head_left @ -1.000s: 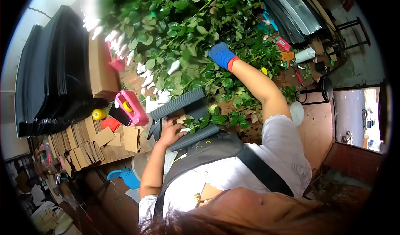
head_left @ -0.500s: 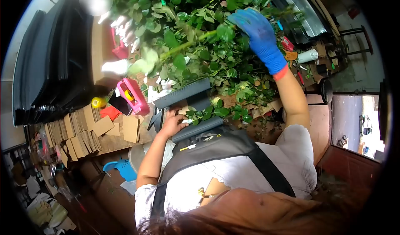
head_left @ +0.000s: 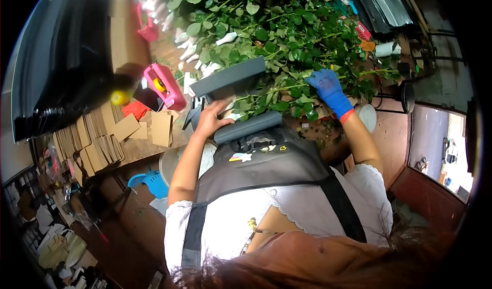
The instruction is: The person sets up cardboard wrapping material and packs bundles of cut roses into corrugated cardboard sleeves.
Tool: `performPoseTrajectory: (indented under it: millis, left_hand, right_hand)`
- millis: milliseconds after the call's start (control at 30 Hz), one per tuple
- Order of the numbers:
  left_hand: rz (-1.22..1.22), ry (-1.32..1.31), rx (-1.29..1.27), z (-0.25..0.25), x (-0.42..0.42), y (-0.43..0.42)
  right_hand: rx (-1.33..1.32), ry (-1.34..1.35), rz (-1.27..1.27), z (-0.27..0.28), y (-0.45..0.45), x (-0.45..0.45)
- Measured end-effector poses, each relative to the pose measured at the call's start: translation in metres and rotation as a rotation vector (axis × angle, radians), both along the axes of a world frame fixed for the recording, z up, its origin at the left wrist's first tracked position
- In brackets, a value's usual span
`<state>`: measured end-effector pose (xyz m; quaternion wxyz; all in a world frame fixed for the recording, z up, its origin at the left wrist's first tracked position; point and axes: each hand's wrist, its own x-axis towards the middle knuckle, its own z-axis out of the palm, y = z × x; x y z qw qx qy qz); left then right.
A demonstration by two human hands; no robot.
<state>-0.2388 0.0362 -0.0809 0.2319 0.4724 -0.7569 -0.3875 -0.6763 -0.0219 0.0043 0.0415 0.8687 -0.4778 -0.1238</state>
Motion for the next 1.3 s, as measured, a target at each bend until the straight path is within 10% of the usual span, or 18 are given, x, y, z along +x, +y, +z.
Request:
performPoseTrajectory:
  millis: [200,433,567,633,767,900,1200,1300]
  left_hand:
    - [-0.028,0.038,0.004,-0.009,-0.003,0.008]
    - [-0.100,0.001,0.080,-0.003,-0.004,0.002]
    - [-0.031,-0.017,-0.034,-0.011,-0.005,0.001]
    - [-0.011,-0.043,0.041,-0.004,-0.008,0.000]
    - [-0.074,-0.047,-0.177,0.004,-0.011,0.000]
    - [-0.002,-0.017,-0.182,0.005,-0.012,0.007]
    - [0.038,0.057,-0.056,-0.007,-0.014,-0.002]
    - [0.102,0.066,0.093,-0.006,-0.014,0.000]
  right_hand:
    - [0.084,-0.265,-0.071,-0.089,0.016,-0.033]
    - [0.344,0.166,-0.335,-0.016,-0.014,0.021]
    - [-0.216,-0.377,-0.122,0.012,-0.060,0.054]
    - [-0.355,-0.130,-0.054,-0.023,-0.087,0.055]
    - [0.154,-0.031,-0.359,0.003,-0.132,0.065]
    - [-0.749,-0.404,-0.154,0.076,-0.117,0.040]
    - [-0.543,-0.684,-0.053,0.121,-0.065,-0.017]
    - [0.021,-1.020,0.062,0.108,-0.045,-0.018]
